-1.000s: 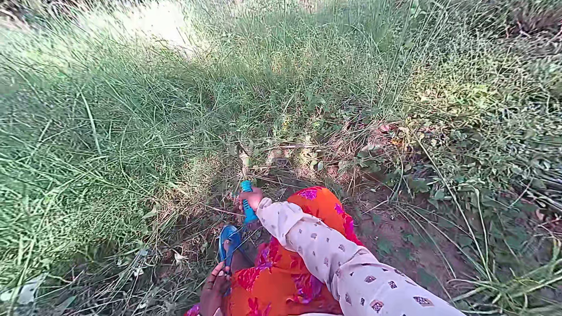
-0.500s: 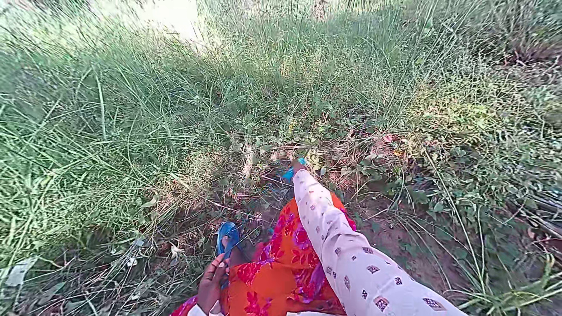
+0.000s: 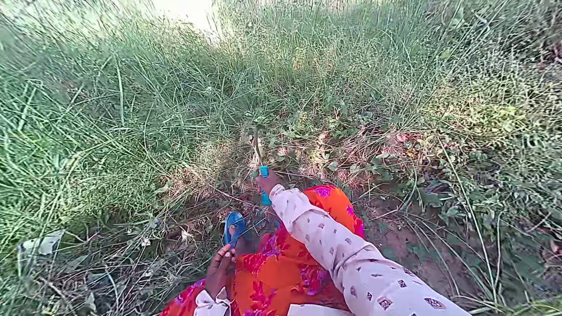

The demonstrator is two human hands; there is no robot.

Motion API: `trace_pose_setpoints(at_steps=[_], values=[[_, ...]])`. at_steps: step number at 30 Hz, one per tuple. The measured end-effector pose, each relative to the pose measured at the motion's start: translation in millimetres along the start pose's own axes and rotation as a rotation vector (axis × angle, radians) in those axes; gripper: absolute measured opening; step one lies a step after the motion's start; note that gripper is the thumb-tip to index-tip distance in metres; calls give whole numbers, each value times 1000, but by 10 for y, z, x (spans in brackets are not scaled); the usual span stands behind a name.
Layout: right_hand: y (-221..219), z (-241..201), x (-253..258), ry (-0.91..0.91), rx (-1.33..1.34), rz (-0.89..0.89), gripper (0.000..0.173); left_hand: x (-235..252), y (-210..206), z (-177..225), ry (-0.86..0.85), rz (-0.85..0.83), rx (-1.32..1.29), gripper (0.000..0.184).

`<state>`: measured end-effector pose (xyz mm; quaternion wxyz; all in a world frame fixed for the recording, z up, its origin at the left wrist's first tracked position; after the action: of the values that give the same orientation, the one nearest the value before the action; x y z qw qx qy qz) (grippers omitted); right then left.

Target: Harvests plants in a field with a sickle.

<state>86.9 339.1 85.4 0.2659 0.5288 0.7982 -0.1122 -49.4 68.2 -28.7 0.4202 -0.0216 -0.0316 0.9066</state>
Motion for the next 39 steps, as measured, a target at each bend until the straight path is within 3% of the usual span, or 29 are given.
trace_pose_setpoints(at_steps=[5,8,10,13,16,18,21,25,29,31,34,37,39], values=[[1254,-353,321,121,401,285,48,82,-55,-61,7,-49,47,30],[1845,23,894,-22,462,370,50,88,-38,-82,12,-66,50,31],[1925,262,975,-140,573,388,48,78,-51,-30,12,-50,11,30],[1796,309,1025,-164,582,335,27,72,-73,45,9,-24,-16,29],[1537,276,978,-218,326,213,32,99,-82,76,0,-24,2,28],[1292,255,813,-234,380,162,29,118,-102,41,-13,-47,16,29],[699,275,559,-287,371,95,25,103,-106,-3,14,-57,54,29],[-282,628,239,-345,107,-79,37,132,-102,-16,-17,-35,56,28],[-748,555,-89,-370,80,-380,18,76,4,-140,-14,-37,80,32],[-887,487,-264,-302,-71,-468,24,37,41,-115,4,6,51,32],[-878,362,-315,-86,-299,-430,41,62,63,-100,17,64,43,29],[-553,11,-306,93,-407,-237,69,88,21,-131,15,37,71,30],[-210,-223,-198,158,-371,-54,70,71,2,-106,16,38,61,29]])
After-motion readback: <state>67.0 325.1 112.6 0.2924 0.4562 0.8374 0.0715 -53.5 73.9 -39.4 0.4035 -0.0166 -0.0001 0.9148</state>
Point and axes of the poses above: each hand's wrist, its own x-axis towards the middle knuckle, its own y-axis out of the back of the hand, z = x × y, the point moved 9 cm from there along x, towards the middle knuckle, and after that the axes turned 14 degrees about -y, right-handed, at the moved point
